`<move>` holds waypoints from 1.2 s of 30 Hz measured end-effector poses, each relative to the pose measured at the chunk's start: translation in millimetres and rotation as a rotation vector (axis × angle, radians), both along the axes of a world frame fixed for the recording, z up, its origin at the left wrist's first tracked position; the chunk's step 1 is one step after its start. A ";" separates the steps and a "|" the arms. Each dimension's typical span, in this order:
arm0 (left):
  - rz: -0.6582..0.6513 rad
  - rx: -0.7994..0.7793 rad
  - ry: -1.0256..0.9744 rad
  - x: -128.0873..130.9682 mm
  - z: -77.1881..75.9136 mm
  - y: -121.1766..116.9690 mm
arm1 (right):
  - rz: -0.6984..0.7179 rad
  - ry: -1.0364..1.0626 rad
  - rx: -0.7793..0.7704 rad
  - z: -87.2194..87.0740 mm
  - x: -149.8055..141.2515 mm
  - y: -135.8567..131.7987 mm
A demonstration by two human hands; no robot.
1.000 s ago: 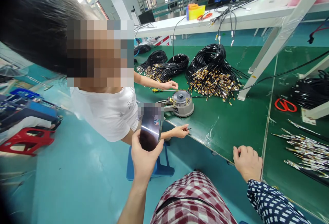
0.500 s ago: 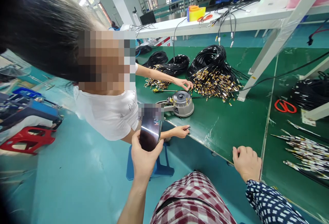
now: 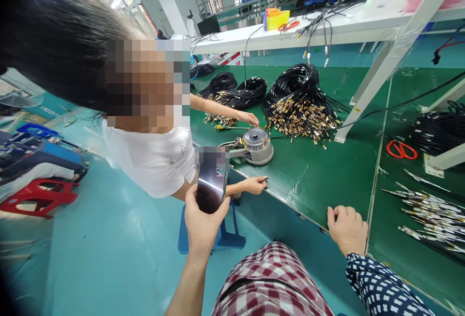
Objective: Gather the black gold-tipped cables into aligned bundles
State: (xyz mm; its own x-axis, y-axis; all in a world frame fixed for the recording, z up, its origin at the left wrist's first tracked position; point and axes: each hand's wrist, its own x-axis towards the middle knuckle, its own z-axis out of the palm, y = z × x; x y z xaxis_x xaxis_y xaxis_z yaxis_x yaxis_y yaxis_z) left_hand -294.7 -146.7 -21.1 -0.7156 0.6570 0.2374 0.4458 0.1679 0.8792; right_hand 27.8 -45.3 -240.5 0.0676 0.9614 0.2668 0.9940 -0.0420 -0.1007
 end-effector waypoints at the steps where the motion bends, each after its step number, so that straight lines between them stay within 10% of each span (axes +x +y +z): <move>1: 0.001 -0.002 -0.001 -0.2 -0.5 -0.1 | -0.002 -0.015 -0.001 -0.1 0.0 0.0; 36: 0.016 -0.027 0.012 -0.1 0.0 -3.5 | -0.008 -0.050 -0.008 2.6 -1.2 -0.8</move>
